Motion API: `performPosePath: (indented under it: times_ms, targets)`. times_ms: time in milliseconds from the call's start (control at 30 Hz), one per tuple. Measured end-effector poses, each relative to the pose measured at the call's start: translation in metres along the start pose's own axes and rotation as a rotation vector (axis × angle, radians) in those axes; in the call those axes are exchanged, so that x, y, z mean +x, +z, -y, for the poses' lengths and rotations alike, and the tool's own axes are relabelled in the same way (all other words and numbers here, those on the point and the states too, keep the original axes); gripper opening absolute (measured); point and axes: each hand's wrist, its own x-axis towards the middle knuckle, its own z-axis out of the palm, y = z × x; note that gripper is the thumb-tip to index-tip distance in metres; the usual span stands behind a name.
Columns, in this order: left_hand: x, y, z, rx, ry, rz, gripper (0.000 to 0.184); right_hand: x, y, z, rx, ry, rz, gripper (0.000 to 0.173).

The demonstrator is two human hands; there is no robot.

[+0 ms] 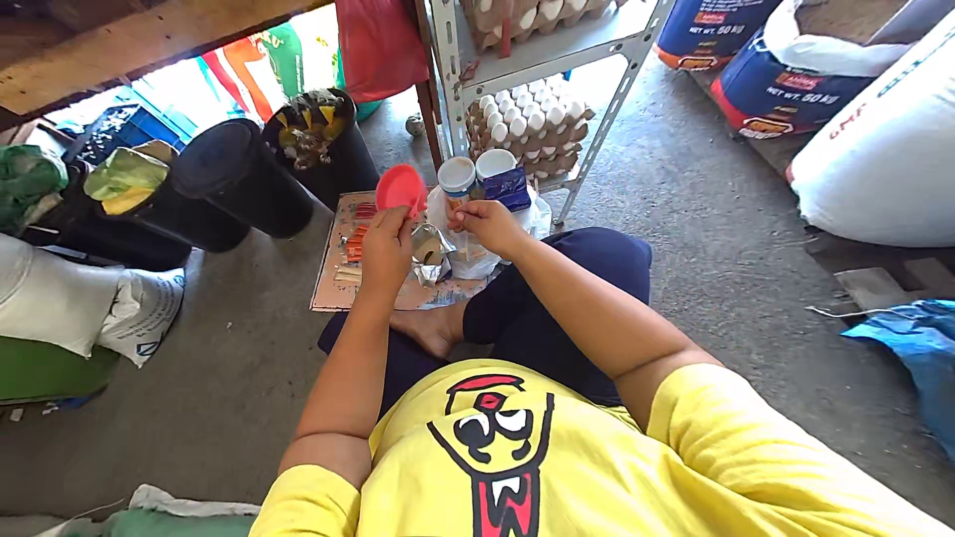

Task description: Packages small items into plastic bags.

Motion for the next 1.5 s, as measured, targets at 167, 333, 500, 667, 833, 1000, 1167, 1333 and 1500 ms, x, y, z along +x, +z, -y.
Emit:
performPosePath:
  times_ms: [167,333,500,667,833,1000,1167,1333,1500]
  targets:
    - [-0.006,0.036,0.049,0.08,-0.211,0.369,0.026,-0.002,0.0,0.003,0.004,-0.009,-0.035,0.026]
    - [-0.001,0.038,0.04,0.035,-0.2,0.428,0.037,-0.005,-0.008,0.01,-0.04,-0.097,-0.074,0.019]
    - [0.018,0.021,-0.014,-0.378,-0.187,0.442,0.039,-0.012,-0.012,0.033,0.05,-0.166,-0.046,0.019]
    - [0.027,0.017,-0.023,-0.469,-0.219,0.348,0.017,-0.009,-0.005,0.028,0.272,-0.279,0.05,0.039]
    - [0.029,0.004,-0.021,-0.574,-0.255,0.265,0.017,-0.011,0.007,-0.007,0.224,-0.197,0.163,0.048]
    - [0.029,-0.001,-0.017,-0.572,-0.276,0.193,0.017,-0.013,0.02,-0.014,0.05,-0.096,0.069,0.019]
    - [0.023,0.004,-0.012,-0.61,-0.369,0.38,0.026,-0.014,0.022,-0.014,0.077,-0.101,0.052,0.013]
    - [0.019,0.011,-0.012,-0.558,-0.428,0.348,0.015,-0.018,0.023,-0.019,0.037,-0.074,0.085,0.014]
    - [0.03,-0.003,-0.016,-0.544,-0.414,0.179,0.015,-0.021,0.022,-0.035,0.036,-0.028,0.117,0.015]
